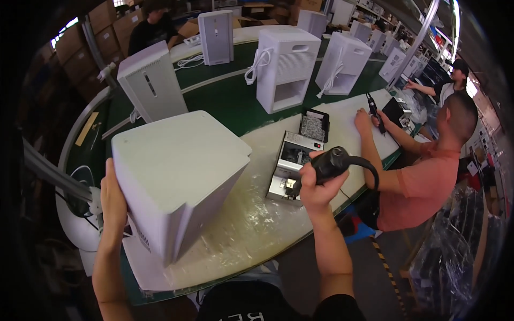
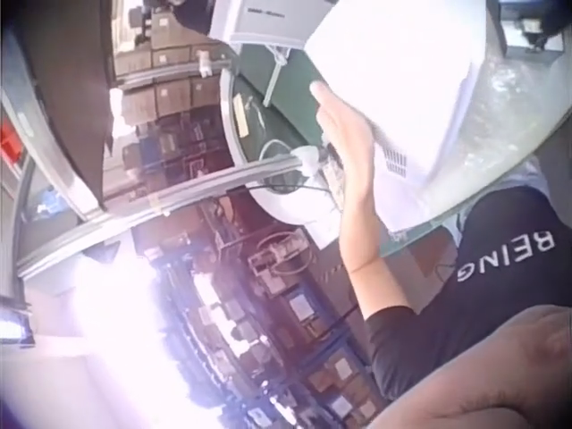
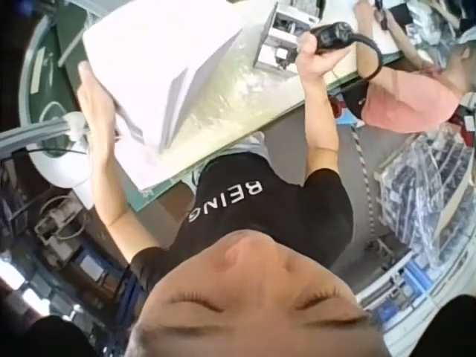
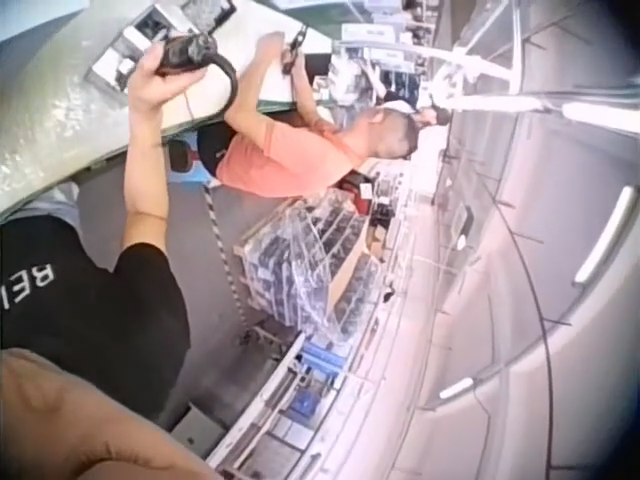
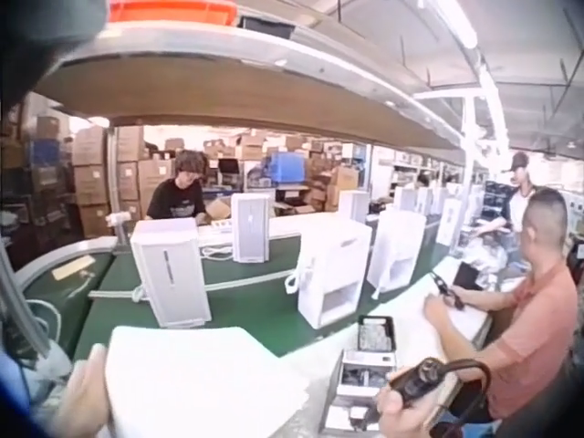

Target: Assembling plastic housings for electronic devices using an electric screwdriver on a factory line.

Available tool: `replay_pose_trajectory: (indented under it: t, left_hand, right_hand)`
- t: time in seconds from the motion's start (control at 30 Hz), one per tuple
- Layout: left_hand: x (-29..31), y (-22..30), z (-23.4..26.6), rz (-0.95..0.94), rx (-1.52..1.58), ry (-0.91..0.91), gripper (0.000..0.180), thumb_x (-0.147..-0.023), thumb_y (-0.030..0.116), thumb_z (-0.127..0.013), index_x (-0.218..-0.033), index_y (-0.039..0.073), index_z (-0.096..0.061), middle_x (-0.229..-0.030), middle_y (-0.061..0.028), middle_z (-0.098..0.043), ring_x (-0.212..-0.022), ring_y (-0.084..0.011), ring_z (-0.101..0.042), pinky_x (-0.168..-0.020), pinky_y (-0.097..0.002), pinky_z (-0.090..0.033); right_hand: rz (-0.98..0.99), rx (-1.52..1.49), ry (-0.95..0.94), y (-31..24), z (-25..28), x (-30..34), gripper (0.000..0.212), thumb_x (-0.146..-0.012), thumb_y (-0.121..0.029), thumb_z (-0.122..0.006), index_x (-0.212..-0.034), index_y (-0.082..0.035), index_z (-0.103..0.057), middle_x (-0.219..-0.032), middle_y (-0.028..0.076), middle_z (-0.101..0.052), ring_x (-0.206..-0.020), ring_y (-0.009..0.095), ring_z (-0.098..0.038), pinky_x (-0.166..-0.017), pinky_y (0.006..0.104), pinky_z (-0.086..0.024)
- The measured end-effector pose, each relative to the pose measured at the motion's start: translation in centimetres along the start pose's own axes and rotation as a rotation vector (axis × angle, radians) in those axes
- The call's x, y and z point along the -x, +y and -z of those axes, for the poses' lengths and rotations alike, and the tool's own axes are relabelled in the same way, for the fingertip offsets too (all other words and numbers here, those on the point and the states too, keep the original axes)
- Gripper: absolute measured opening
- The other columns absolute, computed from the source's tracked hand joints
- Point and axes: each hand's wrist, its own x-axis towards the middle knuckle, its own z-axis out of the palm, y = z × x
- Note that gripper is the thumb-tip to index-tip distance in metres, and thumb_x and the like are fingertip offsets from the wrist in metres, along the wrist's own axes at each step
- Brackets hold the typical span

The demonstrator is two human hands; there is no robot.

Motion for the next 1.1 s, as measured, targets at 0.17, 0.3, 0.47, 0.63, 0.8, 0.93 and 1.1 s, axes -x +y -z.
replay_pose_trajectory:
  t: [0.17, 0.3, 0.47, 0.63, 0.8, 0.93, 1.1]
  left_hand:
    - [-3.1, -0.5, -0.2, -0.122, -0.047, -0.009, 0.055, -0.100, 0.039, -0.027, -0.085, -0.005, -0.057, -0.072, -0.0142, -0.059, -0.064, -0.0168, -0.050, -0.066, -0.0328, -0.042]
    - [-4.5, -1.5, -3.3, -0.313, -0.187, -0.105, 0.041, -0.098, 0.033, -0.037, -0.101, -0.004, -0.054, -0.088, -0.0275, -0.060, -0.083, -0.0400, -0.060, -0.076, -0.0430, -0.044]
    - [-5.0, -2.0, -7.7, -0.376, -0.251, -0.241, 0.040, -0.094, 0.029, -0.045, -0.119, -0.001, -0.053, -0.108, -0.0269, -0.059, -0.100, -0.0415, -0.057, -0.087, -0.0444, -0.045]
    - [-6.3, -4.9, -9.8, -0.262, -0.437, -0.321, 0.046, -0.092, 0.030, -0.048, -0.124, -0.003, -0.048, -0.114, -0.0259, -0.058, -0.101, -0.0387, -0.058, -0.088, -0.0434, -0.045]
    - [-4.5, -4.1, -7.1, -0.188, -0.310, -0.523, 0.058, -0.087, 0.043, -0.055, -0.123, -0.001, -0.048, -0.103, -0.0247, -0.062, -0.096, -0.0370, -0.061, -0.085, -0.0420, -0.047]
    - [-3.8, -4.6, -6.1, -0.165, -0.224, -0.523, 0.061, -0.085, 0.043, -0.056, -0.120, -0.006, -0.047, -0.099, -0.0272, -0.063, -0.094, -0.0380, -0.061, -0.082, -0.0435, -0.047]
    - [-3.9, -5.1, -6.4, -0.165, -0.320, -0.493, 0.062, -0.086, 0.046, -0.055, -0.125, -0.002, -0.046, -0.103, -0.0269, -0.062, -0.096, -0.0383, -0.061, -0.084, -0.0422, -0.046]
  right_hand:
    - [-0.190, -0.042, -0.078, -1.9, -1.7, 0.6, 0.049, -0.087, -0.010, -0.054, -0.126, -0.002, -0.026, -0.095, 0.013, -0.055, -0.058, 0.014, -0.055, -0.054, 0.0255, -0.046]
    - [-0.279, -0.196, -0.081, -5.6, -2.5, -0.9, 0.041, -0.091, -0.020, -0.052, -0.120, 0.000, -0.033, -0.096, 0.013, -0.056, -0.053, 0.014, -0.054, -0.044, 0.0247, -0.044]
    - [-0.075, -0.322, -0.044, -10.4, -4.3, -5.0, 0.057, -0.095, -0.030, -0.043, -0.136, 0.005, -0.025, -0.096, 0.015, -0.054, -0.048, 0.014, -0.051, -0.042, 0.0248, -0.044]
    - [-0.008, -0.402, 0.011, -11.7, -8.5, -7.5, 0.057, -0.094, -0.033, -0.044, -0.135, 0.002, -0.024, -0.098, 0.016, -0.056, -0.049, 0.016, -0.051, -0.045, 0.0262, -0.045]
    - [0.038, -0.475, -0.014, -11.7, -14.7, -9.1, 0.043, -0.094, -0.025, -0.049, -0.127, -0.002, -0.032, -0.096, 0.015, -0.058, -0.051, 0.015, -0.054, -0.044, 0.0277, -0.047]
    - [0.025, -0.510, -0.101, -10.0, -21.3, -9.1, 0.028, -0.092, -0.016, -0.053, -0.107, -0.001, -0.035, -0.094, 0.013, -0.058, -0.052, 0.014, -0.055, -0.045, 0.0251, -0.045]
    - [-0.034, -0.463, -0.225, -8.6, -25.0, -8.2, 0.028, -0.091, -0.015, -0.053, -0.106, -0.001, -0.035, -0.092, 0.013, -0.058, -0.052, 0.012, -0.055, -0.046, 0.0235, -0.044]
